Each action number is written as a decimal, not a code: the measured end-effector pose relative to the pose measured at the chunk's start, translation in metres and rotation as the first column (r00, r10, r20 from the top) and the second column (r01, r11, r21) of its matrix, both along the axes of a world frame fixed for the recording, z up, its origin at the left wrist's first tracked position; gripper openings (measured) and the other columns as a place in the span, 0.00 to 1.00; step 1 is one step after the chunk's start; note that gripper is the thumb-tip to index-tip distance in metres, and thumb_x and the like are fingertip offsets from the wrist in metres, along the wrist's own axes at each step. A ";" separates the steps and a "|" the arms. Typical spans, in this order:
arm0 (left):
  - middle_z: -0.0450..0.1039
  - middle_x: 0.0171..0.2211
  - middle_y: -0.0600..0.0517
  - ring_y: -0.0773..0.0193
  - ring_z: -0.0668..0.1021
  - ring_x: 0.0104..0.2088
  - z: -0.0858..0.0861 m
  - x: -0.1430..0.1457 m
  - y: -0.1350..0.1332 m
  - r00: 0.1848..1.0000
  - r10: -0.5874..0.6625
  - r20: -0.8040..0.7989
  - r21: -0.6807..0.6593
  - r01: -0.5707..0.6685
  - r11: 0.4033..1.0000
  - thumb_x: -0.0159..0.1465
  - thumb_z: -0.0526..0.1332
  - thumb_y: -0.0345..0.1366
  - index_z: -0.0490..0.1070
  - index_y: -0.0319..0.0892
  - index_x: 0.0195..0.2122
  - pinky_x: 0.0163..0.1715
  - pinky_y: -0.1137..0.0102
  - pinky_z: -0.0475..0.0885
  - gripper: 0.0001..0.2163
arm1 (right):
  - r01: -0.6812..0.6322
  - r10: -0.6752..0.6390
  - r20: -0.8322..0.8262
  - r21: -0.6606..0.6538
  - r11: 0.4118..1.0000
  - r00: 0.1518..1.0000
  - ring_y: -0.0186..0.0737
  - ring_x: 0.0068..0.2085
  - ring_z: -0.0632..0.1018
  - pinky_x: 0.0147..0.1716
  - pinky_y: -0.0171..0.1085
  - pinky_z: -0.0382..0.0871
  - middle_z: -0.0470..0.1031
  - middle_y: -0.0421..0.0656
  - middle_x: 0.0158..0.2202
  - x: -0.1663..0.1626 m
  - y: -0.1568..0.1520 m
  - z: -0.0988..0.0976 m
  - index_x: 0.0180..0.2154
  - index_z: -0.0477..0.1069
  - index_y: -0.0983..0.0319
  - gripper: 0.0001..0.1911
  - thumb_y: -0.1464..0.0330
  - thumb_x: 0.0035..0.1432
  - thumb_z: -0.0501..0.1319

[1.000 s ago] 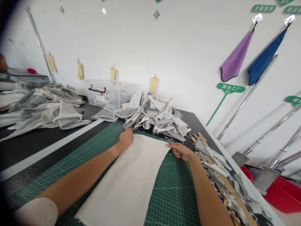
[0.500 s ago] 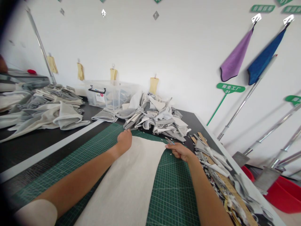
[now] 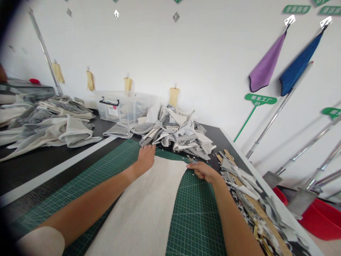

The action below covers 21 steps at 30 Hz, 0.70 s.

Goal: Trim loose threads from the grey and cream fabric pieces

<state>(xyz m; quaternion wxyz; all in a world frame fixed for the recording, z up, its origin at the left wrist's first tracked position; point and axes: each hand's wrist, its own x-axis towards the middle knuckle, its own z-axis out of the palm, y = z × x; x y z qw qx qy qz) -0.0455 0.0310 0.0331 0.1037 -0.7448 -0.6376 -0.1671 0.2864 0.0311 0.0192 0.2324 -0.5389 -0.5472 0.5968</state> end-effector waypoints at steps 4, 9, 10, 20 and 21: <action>0.69 0.49 0.38 0.50 0.71 0.49 -0.007 0.008 0.001 0.981 -0.196 -0.004 -0.038 0.195 0.980 0.65 0.51 0.26 0.65 0.37 0.57 0.47 0.60 0.64 0.19 | -0.006 0.006 -0.006 0.004 1.000 1.000 0.24 0.16 0.45 0.16 0.33 0.33 0.48 0.27 0.13 0.001 0.000 -0.001 0.24 0.57 0.59 0.25 0.52 0.52 0.69; 0.69 0.50 0.39 0.51 0.71 0.49 -0.012 0.016 -0.001 0.947 -0.322 -0.019 -0.058 0.320 0.945 0.66 0.50 0.27 0.64 0.39 0.56 0.48 0.61 0.65 0.18 | -0.016 0.016 -0.007 -0.006 1.000 1.000 0.24 0.16 0.45 0.15 0.33 0.34 0.48 0.27 0.13 0.002 0.002 -0.002 0.22 0.53 0.58 0.28 0.52 0.51 0.69; 0.69 0.50 0.39 0.51 0.71 0.49 -0.012 0.017 -0.002 0.945 -0.328 -0.018 -0.058 0.326 0.943 0.67 0.50 0.27 0.65 0.38 0.55 0.47 0.60 0.66 0.17 | -0.015 0.015 -0.005 -0.007 1.000 1.000 0.24 0.16 0.45 0.15 0.32 0.34 0.48 0.27 0.13 0.002 0.002 -0.002 0.22 0.54 0.58 0.27 0.52 0.50 0.69; 0.69 0.50 0.38 0.51 0.72 0.49 -0.009 0.016 -0.002 0.949 -0.314 -0.013 -0.113 0.310 0.944 0.68 0.49 0.29 0.66 0.39 0.53 0.45 0.59 0.69 0.15 | -0.004 0.004 0.012 -0.005 1.000 1.000 0.24 0.16 0.44 0.16 0.32 0.33 0.47 0.26 0.13 -0.001 -0.002 0.002 0.24 0.55 0.58 0.26 0.52 0.50 0.70; 0.69 0.50 0.38 0.50 0.72 0.49 -0.009 0.016 -0.002 0.950 -0.312 -0.014 -0.112 0.308 0.945 0.68 0.49 0.29 0.66 0.38 0.53 0.45 0.59 0.69 0.15 | -0.007 0.007 0.012 -0.004 1.000 1.000 0.24 0.16 0.45 0.16 0.32 0.33 0.47 0.26 0.13 -0.002 -0.002 0.002 0.24 0.55 0.58 0.26 0.52 0.50 0.70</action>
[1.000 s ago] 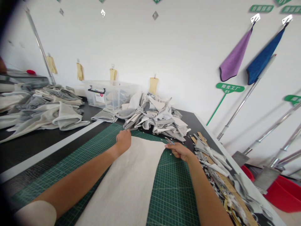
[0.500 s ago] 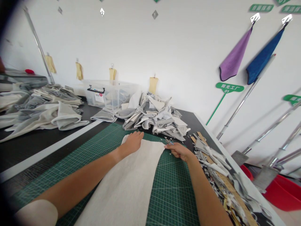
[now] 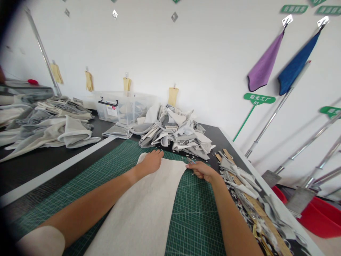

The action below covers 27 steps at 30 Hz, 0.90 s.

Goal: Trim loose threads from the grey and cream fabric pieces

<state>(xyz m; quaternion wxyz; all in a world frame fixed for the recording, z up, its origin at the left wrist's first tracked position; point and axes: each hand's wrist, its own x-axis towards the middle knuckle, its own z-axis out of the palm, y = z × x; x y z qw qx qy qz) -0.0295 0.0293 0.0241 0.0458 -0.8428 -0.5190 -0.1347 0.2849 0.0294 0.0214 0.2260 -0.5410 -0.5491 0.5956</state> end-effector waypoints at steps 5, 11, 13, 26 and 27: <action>0.69 0.49 0.38 0.49 0.72 0.48 0.000 0.000 -0.001 1.000 0.004 -0.001 0.025 -0.004 1.000 0.68 0.50 0.30 0.67 0.38 0.53 0.44 0.58 0.69 0.14 | -0.009 0.009 -0.004 0.011 1.000 1.000 0.24 0.15 0.45 0.16 0.32 0.34 0.48 0.27 0.13 0.001 0.001 -0.001 0.24 0.56 0.58 0.26 0.52 0.51 0.69; 0.70 0.49 0.38 0.48 0.73 0.48 0.004 -0.002 -0.003 1.000 0.013 -0.009 0.011 -0.013 1.000 0.67 0.50 0.30 0.67 0.38 0.53 0.44 0.57 0.70 0.15 | 0.008 -0.008 -0.010 0.008 1.000 1.000 0.24 0.15 0.45 0.15 0.32 0.34 0.49 0.26 0.13 0.001 0.000 -0.001 0.25 0.58 0.58 0.24 0.53 0.50 0.70; 0.70 0.49 0.37 0.48 0.73 0.48 0.005 -0.002 -0.004 1.000 0.014 -0.008 -0.001 -0.014 1.000 0.67 0.50 0.30 0.67 0.38 0.54 0.45 0.57 0.69 0.15 | 0.005 -0.005 -0.013 0.008 1.000 1.000 0.24 0.15 0.45 0.15 0.32 0.34 0.49 0.26 0.13 0.000 0.000 -0.001 0.26 0.58 0.58 0.24 0.53 0.50 0.70; 0.69 0.50 0.37 0.48 0.72 0.49 0.011 -0.001 -0.011 0.998 0.039 -0.055 -0.029 -0.041 0.999 0.66 0.49 0.28 0.67 0.38 0.53 0.43 0.58 0.70 0.17 | -0.007 0.007 -0.003 0.003 1.000 1.000 0.24 0.16 0.45 0.16 0.33 0.33 0.48 0.26 0.13 -0.001 -0.002 0.002 0.26 0.57 0.58 0.25 0.52 0.51 0.70; 0.69 0.50 0.37 0.47 0.72 0.49 0.011 -0.001 -0.012 0.997 0.035 -0.063 -0.029 -0.037 0.999 0.66 0.49 0.28 0.67 0.37 0.54 0.43 0.57 0.70 0.17 | -0.005 0.005 -0.005 0.002 1.000 1.000 0.24 0.16 0.45 0.16 0.33 0.33 0.47 0.26 0.13 -0.001 -0.002 0.001 0.26 0.57 0.58 0.25 0.52 0.51 0.70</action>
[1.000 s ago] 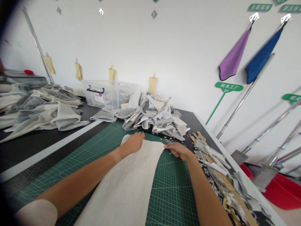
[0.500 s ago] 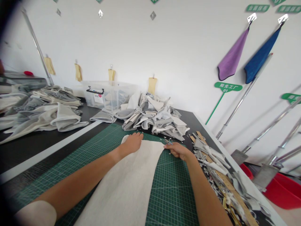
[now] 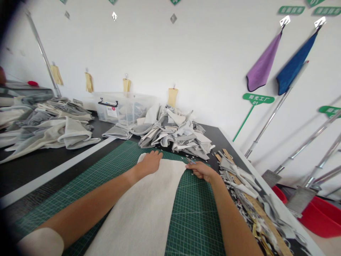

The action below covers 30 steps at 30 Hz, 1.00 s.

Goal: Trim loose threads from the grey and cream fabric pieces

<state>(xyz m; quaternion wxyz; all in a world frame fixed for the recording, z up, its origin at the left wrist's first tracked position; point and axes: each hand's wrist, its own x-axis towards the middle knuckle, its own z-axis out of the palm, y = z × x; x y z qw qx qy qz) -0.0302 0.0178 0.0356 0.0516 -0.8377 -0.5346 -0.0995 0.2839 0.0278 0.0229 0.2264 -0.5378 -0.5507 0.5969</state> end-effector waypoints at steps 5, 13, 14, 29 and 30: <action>0.69 0.50 0.37 0.46 0.73 0.49 0.005 0.002 -0.002 1.000 0.005 -0.013 -0.036 -0.006 0.999 0.65 0.50 0.27 0.67 0.37 0.53 0.43 0.57 0.70 0.17 | 0.010 -0.010 -0.001 0.004 1.000 1.000 0.25 0.16 0.45 0.16 0.32 0.32 0.47 0.26 0.13 0.002 0.001 -0.002 0.28 0.60 0.59 0.22 0.53 0.50 0.70; 0.70 0.50 0.36 0.45 0.74 0.50 0.020 0.008 -0.009 1.000 -0.009 -0.015 -0.115 0.007 0.993 0.62 0.53 0.27 0.68 0.37 0.53 0.46 0.54 0.71 0.18 | 0.015 -0.015 0.006 0.000 1.000 1.000 0.25 0.16 0.45 0.16 0.32 0.33 0.48 0.26 0.13 0.002 0.002 -0.003 0.30 0.61 0.59 0.22 0.53 0.50 0.70; 0.70 0.50 0.36 0.45 0.74 0.50 0.022 0.010 -0.010 1.000 -0.019 -0.012 -0.123 0.017 0.992 0.62 0.54 0.28 0.68 0.37 0.53 0.46 0.53 0.71 0.18 | 0.013 -0.013 0.004 0.002 1.000 1.000 0.25 0.16 0.45 0.16 0.32 0.33 0.48 0.26 0.13 0.002 0.002 -0.003 0.29 0.61 0.59 0.22 0.53 0.50 0.70; 0.75 0.49 0.44 0.53 0.75 0.51 -0.006 0.071 0.025 0.883 -0.311 0.351 -0.024 0.341 0.940 0.67 0.55 0.42 0.71 0.41 0.52 0.53 0.62 0.68 0.16 | 0.032 -0.031 -0.056 0.014 0.999 0.998 0.24 0.16 0.46 0.15 0.31 0.34 0.47 0.25 0.15 -0.001 -0.003 0.002 0.33 0.63 0.59 0.21 0.57 0.48 0.72; 0.75 0.49 0.44 0.53 0.75 0.51 -0.011 0.075 0.026 0.882 -0.299 0.365 -0.014 0.326 0.945 0.67 0.55 0.42 0.71 0.42 0.53 0.53 0.61 0.68 0.17 | 0.035 -0.034 -0.059 0.012 0.999 0.998 0.24 0.16 0.46 0.15 0.31 0.34 0.47 0.25 0.16 -0.001 -0.003 0.002 0.33 0.63 0.59 0.22 0.56 0.47 0.72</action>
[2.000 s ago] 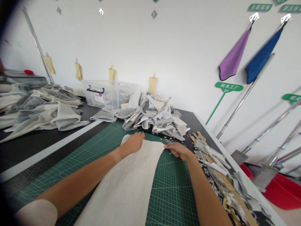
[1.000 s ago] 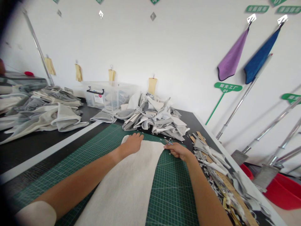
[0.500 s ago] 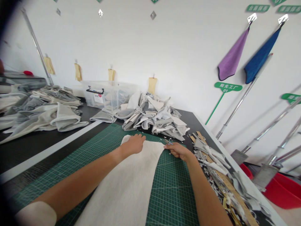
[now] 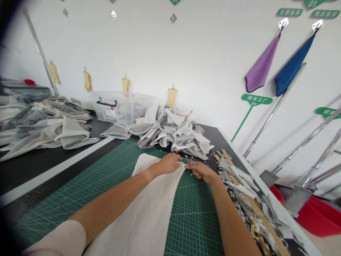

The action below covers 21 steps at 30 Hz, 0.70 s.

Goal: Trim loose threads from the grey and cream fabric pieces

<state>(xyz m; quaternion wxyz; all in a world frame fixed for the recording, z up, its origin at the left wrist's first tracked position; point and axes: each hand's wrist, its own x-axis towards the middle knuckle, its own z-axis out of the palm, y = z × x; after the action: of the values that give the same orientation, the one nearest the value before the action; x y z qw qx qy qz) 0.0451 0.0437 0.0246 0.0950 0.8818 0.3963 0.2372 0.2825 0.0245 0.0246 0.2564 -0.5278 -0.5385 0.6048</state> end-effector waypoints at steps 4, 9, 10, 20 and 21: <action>0.75 0.49 0.46 0.53 0.74 0.50 -0.016 0.007 0.000 0.998 0.045 0.031 0.033 -0.046 0.998 0.67 0.56 0.45 0.73 0.45 0.52 0.54 0.60 0.67 0.17 | -0.001 0.001 -0.013 0.001 1.000 1.000 0.24 0.16 0.46 0.15 0.31 0.34 0.47 0.25 0.15 0.000 -0.001 0.000 0.35 0.64 0.59 0.23 0.55 0.47 0.73; 0.76 0.46 0.48 0.56 0.75 0.49 -0.025 0.007 0.003 0.992 0.056 0.109 0.023 -0.059 0.998 0.66 0.57 0.48 0.74 0.46 0.49 0.53 0.62 0.67 0.16 | -0.024 0.024 -0.008 0.019 1.000 1.000 0.24 0.16 0.47 0.14 0.30 0.35 0.48 0.25 0.15 0.001 -0.003 0.001 0.39 0.67 0.60 0.24 0.54 0.47 0.72; 0.76 0.45 0.49 0.56 0.75 0.48 -0.025 0.006 0.004 0.990 0.057 0.129 0.009 -0.058 0.998 0.66 0.57 0.48 0.74 0.46 0.48 0.52 0.63 0.68 0.16 | -0.023 0.023 -0.006 0.021 1.000 1.000 0.24 0.16 0.47 0.14 0.30 0.35 0.48 0.25 0.15 0.001 -0.003 0.001 0.39 0.67 0.60 0.25 0.54 0.47 0.72; 0.79 0.45 0.53 0.58 0.76 0.48 -0.025 0.009 0.003 0.971 0.050 0.234 -0.131 -0.020 0.991 0.64 0.59 0.49 0.78 0.50 0.46 0.52 0.66 0.66 0.15 | -0.013 0.012 0.016 0.040 0.999 1.000 0.24 0.16 0.47 0.15 0.30 0.35 0.47 0.25 0.15 -0.001 -0.006 0.003 0.41 0.68 0.60 0.25 0.54 0.47 0.72; 0.79 0.45 0.53 0.58 0.76 0.48 -0.024 0.009 0.003 0.969 0.050 0.241 -0.144 -0.016 0.989 0.64 0.60 0.49 0.78 0.50 0.46 0.52 0.67 0.66 0.15 | -0.012 0.011 0.016 0.042 0.999 1.000 0.24 0.16 0.48 0.15 0.30 0.35 0.48 0.25 0.15 -0.001 -0.007 0.004 0.41 0.68 0.60 0.25 0.54 0.47 0.72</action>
<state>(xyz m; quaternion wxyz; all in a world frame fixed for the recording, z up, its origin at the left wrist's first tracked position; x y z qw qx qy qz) 0.0546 0.0466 0.0003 0.2011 0.8304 0.4120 0.3166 0.2812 0.0177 0.0282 0.2597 -0.5239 -0.5560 0.5907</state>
